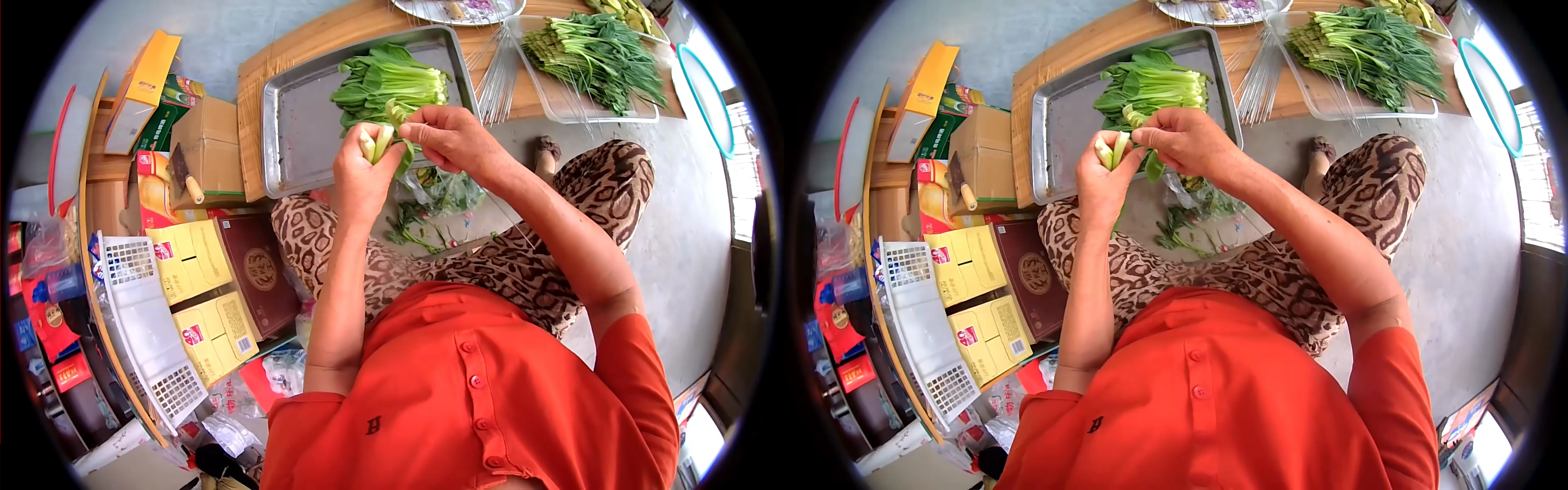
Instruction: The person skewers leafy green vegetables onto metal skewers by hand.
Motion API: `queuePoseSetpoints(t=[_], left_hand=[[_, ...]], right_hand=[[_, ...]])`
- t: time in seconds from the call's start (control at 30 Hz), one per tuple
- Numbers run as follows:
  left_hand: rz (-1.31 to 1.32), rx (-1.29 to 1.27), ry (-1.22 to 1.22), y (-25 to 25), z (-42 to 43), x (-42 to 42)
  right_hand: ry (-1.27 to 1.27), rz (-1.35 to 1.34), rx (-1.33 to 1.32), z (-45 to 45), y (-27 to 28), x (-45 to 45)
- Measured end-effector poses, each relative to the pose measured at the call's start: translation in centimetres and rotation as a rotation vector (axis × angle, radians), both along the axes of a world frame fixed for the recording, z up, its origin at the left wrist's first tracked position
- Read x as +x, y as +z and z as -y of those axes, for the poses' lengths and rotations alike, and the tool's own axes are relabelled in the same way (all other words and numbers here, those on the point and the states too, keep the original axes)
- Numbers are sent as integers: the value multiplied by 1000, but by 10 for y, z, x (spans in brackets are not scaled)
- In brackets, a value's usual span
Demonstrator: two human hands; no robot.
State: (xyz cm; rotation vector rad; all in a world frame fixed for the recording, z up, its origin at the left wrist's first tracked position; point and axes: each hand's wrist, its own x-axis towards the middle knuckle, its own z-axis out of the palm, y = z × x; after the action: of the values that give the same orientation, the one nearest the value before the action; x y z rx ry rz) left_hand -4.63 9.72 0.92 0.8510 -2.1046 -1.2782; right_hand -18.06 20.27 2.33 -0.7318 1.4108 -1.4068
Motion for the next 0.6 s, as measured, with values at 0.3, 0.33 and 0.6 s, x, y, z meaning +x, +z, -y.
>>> queuePoseSetpoints(t=[0.3, 0.33, 0.6], left_hand=[[22, 103, -206, -3, -5, 4], [-45, 140, -219, -4, -4, 5], [-233, 274, -55, 2, 1, 14]], right_hand=[[-9, 278, -44, -1, -8, -2], [-10, 286, -43, -1, -7, -2], [-70, 266, -47, -3, -2, -5]])
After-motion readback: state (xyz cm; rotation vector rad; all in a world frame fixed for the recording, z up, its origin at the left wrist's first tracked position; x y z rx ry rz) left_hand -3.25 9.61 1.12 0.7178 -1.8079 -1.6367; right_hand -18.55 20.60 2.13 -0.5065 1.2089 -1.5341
